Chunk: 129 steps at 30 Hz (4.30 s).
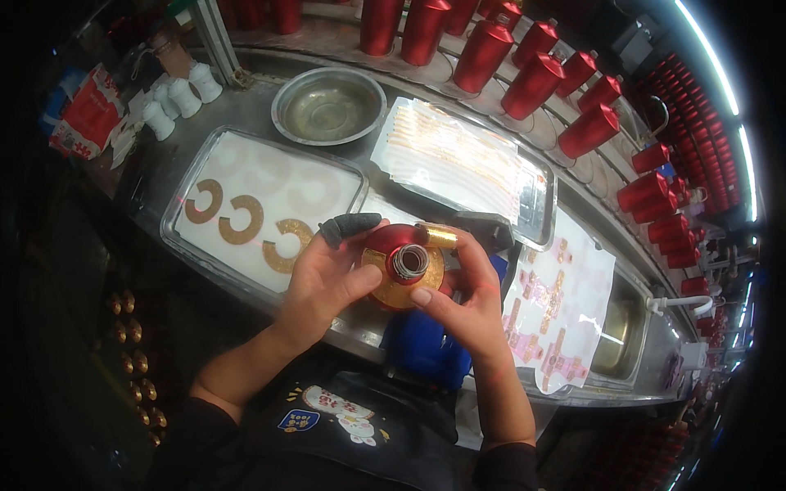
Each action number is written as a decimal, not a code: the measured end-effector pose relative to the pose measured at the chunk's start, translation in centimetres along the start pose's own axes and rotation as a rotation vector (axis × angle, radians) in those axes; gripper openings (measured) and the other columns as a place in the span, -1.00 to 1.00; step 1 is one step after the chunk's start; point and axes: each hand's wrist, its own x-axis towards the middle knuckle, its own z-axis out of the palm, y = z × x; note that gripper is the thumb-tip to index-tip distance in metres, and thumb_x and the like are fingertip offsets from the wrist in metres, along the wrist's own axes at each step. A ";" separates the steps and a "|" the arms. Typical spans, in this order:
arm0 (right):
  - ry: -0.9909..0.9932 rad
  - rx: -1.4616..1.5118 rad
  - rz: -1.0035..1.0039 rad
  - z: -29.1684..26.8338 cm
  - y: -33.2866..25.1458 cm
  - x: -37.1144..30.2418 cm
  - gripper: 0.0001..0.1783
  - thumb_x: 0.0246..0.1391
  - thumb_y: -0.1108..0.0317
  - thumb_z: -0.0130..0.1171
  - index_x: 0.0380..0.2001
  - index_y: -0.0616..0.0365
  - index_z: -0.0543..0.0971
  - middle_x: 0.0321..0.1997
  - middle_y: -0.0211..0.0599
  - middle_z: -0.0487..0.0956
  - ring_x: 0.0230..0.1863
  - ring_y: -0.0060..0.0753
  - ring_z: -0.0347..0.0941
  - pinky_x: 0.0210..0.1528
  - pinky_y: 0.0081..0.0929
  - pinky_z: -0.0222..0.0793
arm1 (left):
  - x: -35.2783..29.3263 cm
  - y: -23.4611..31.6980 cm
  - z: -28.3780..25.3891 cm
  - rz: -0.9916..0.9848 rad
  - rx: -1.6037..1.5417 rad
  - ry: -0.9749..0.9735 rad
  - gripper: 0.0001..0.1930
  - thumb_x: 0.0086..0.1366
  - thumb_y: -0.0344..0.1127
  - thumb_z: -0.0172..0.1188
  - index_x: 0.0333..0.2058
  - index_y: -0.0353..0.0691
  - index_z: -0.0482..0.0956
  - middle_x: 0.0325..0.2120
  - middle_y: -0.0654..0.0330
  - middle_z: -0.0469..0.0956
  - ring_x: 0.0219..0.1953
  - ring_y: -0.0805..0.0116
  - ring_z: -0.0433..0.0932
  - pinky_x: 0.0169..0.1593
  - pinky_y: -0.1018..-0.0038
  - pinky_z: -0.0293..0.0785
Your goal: The person applies a gold circular label to the neck of a red bottle, then wipes the bottle with a blue cloth. They repeat this process with a second red bottle, applying a label and wiping the surface.
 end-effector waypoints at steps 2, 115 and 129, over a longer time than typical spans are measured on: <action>0.001 -0.034 -0.016 0.0 0.1 0.0 -0.21 -0.04 0.37 0.49 0.25 0.27 0.37 0.15 -0.30 0.49 0.01 -0.53 0.54 -0.04 -0.63 0.52 | -0.3 -0.4 0.1 0.035 -0.006 -0.040 -0.44 0.36 -0.46 0.22 0.28 -0.34 0.28 0.21 0.06 0.41 0.29 0.29 0.37 0.37 0.33 0.26; -0.096 0.129 -0.080 -1.6 0.6 1.6 -0.70 0.27 0.29 0.23 0.00 0.19 0.60 -0.42 -0.62 0.54 -0.54 -0.88 0.22 -0.53 -0.80 0.05 | -3.6 -4.5 3.1 0.867 1.083 0.247 -0.58 0.12 -0.27 0.48 -0.03 -0.21 0.65 0.30 -0.10 0.10 0.38 -0.17 0.07 0.38 -0.06 0.03; -0.105 0.135 -0.104 -1.6 1.0 0.8 -0.62 0.15 0.35 0.35 0.01 0.21 0.58 -0.32 -0.51 0.61 -0.44 -0.82 0.36 -0.42 -0.78 0.19 | 0.1 -1.1 0.0 0.166 0.661 -0.099 -0.03 -0.18 -0.36 0.66 0.24 -0.21 0.32 0.15 0.12 0.40 0.25 0.23 0.38 0.34 0.27 0.30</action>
